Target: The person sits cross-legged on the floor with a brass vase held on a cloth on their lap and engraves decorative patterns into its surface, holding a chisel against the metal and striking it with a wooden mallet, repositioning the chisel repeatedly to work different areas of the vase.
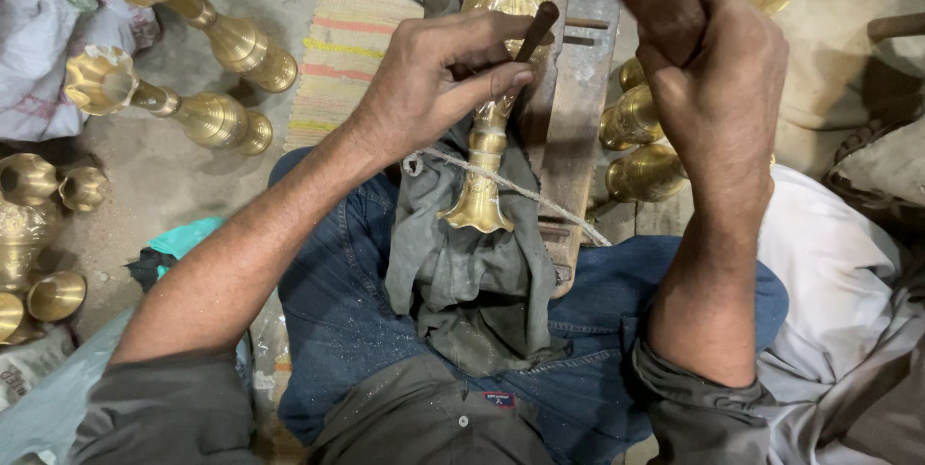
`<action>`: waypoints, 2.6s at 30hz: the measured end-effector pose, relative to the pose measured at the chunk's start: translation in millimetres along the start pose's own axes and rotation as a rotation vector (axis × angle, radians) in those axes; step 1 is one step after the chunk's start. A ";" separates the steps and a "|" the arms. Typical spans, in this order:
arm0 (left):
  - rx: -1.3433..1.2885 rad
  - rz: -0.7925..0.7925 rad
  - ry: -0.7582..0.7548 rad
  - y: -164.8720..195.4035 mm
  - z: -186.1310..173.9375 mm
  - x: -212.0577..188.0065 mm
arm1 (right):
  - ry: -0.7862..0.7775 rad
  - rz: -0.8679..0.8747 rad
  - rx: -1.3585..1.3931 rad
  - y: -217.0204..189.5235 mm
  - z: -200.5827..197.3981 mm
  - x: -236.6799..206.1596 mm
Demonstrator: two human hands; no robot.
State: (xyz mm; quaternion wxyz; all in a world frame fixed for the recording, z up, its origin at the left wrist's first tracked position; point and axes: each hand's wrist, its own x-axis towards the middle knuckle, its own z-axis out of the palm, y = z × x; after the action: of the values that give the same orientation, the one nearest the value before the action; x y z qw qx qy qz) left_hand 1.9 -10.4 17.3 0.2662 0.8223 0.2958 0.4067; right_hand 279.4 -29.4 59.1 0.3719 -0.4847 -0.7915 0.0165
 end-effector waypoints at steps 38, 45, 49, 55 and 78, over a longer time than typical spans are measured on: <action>0.015 -0.060 0.000 -2.0 -0.4 2.9 | -0.036 0.127 0.150 -9.5 -4.7 1.5; -0.029 -0.005 0.034 2.3 -0.3 1.2 | -0.043 -0.010 -0.255 -8.8 -8.8 -2.7; -0.019 0.000 0.021 0.9 -1.0 2.4 | -0.059 -0.002 -0.348 -10.4 -5.1 0.4; 0.014 -0.036 0.021 -3.3 1.0 1.7 | -0.103 0.048 -0.125 -10.7 -4.7 2.6; -0.040 -0.068 0.046 -3.0 1.9 -0.8 | -0.090 -0.036 -0.282 -7.2 -10.6 0.5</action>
State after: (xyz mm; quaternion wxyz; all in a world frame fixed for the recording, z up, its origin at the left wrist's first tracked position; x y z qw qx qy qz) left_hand 2.3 -9.3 13.9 0.2894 0.7968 0.3214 0.4219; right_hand 280.2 -36.3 69.9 0.2645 -0.5168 -0.8103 -0.0796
